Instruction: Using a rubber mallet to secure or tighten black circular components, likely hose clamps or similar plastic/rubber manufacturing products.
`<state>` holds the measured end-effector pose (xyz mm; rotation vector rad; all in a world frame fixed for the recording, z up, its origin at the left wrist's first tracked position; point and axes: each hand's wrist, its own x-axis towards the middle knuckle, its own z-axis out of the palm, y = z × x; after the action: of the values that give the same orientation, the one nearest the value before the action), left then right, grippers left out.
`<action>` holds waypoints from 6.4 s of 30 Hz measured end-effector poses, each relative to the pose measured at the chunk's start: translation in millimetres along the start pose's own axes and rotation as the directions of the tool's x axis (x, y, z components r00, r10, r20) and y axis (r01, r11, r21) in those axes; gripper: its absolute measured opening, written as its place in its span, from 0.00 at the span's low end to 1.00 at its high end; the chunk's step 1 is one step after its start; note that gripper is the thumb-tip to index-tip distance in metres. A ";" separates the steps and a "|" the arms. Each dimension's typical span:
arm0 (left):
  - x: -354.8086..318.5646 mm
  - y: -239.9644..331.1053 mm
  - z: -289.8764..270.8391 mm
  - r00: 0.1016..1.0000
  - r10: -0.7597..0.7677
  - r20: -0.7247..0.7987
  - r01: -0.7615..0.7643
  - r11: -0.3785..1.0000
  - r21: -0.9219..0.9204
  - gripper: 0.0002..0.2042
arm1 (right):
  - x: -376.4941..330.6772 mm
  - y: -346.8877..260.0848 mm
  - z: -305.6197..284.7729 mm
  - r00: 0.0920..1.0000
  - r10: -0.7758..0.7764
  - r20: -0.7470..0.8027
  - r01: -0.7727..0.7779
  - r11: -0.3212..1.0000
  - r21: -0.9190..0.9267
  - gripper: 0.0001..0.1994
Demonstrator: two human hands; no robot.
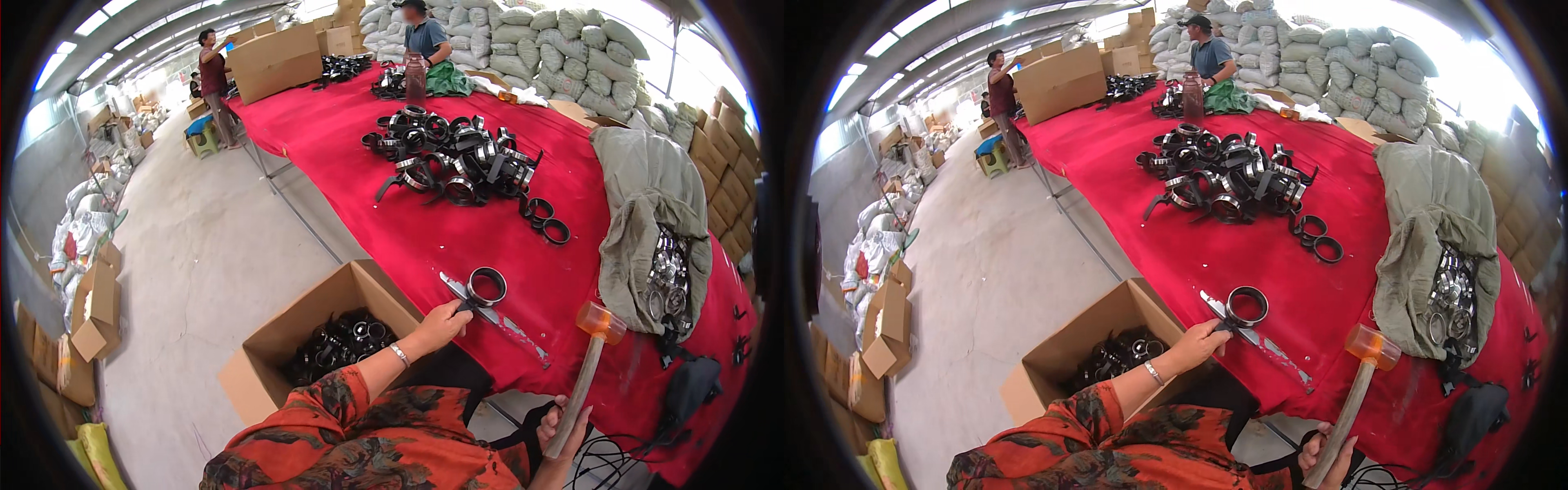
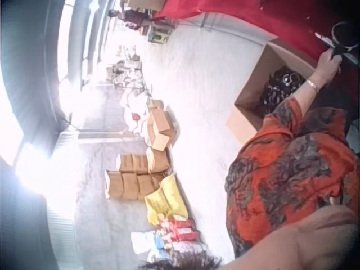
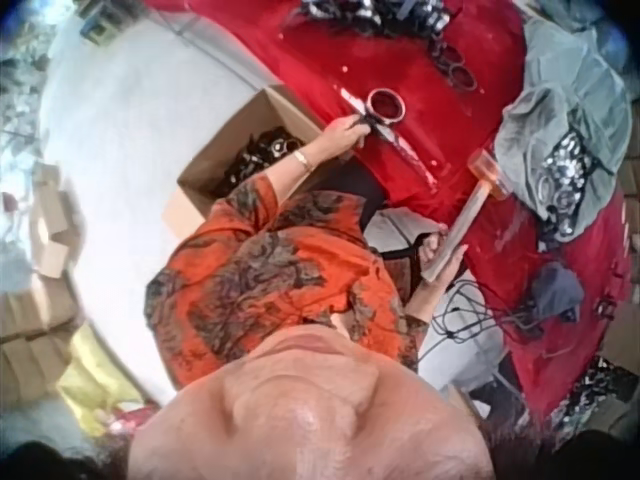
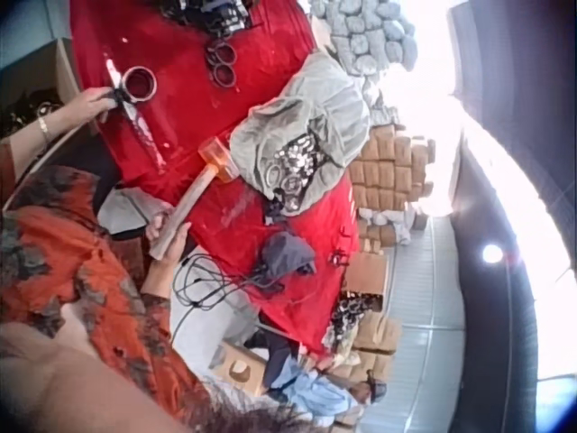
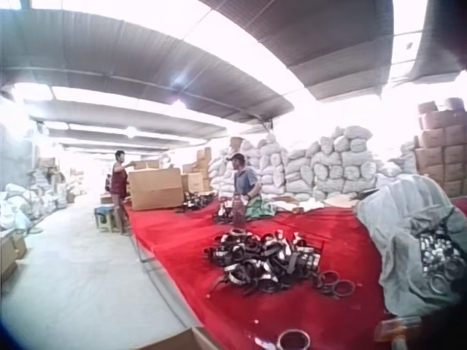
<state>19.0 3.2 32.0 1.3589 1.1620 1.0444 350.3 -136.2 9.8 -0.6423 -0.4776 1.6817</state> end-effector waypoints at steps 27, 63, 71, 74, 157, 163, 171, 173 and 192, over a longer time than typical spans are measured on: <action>2.3 -36.1 -0.1 0.984 0.169 -0.061 -0.177 0.971 -0.162 0.17 | 18.7 -3.2 145.8 0.990 -0.025 -0.140 -0.107 0.517 -0.849 0.26; 9.7 -29.5 2.6 0.993 0.105 0.050 -0.096 0.982 -0.163 0.18 | 109.9 -25.4 165.8 0.984 0.110 -0.142 -0.170 0.309 -0.936 0.26; 3.7 -30.9 -0.5 0.995 0.104 -0.001 -0.103 0.985 -0.137 0.17 | 92.0 -26.3 199.3 0.983 -0.105 0.149 0.168 0.206 -0.964 0.24; 6.6 -28.2 7.5 0.993 0.111 0.024 -0.106 0.983 -0.150 0.18 | 104.0 -9.0 162.7 0.969 -0.048 0.244 0.240 -0.075 -0.968 0.19; 3.5 -36.9 5.4 0.997 0.079 -0.027 -0.081 0.991 -0.110 0.19 | 16.7 -20.5 144.9 0.988 -0.128 0.088 0.110 0.180 -0.977 0.22; 3.5 -30.9 10.4 0.997 0.079 0.001 -0.078 0.991 -0.107 0.17 | 29.7 1.2 133.4 0.993 -0.081 -0.085 -0.039 0.456 -0.889 0.20; -30.0 -7.1 -84.0 0.998 -0.011 -0.057 0.012 1.000 0.020 0.13 | 43.4 -40.9 115.7 0.981 0.070 -0.183 -0.178 0.705 -0.686 0.19; -42.1 -15.8 -126.8 0.983 -0.042 -0.176 0.106 0.921 0.375 0.12 | 39.9 -44.1 109.5 0.981 0.097 -0.166 -0.180 0.769 -0.614 0.20; 232.0 72.7 52.9 0.777 0.411 0.477 -0.338 -0.368 0.866 0.12 | 22.5 8.5 2.9 0.961 0.202 0.190 -0.201 0.979 -0.023 0.33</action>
<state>115.0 223.0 98.3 3.3469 1.6610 0.2435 338.9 -115.8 3.1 -0.5475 -0.5670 1.9480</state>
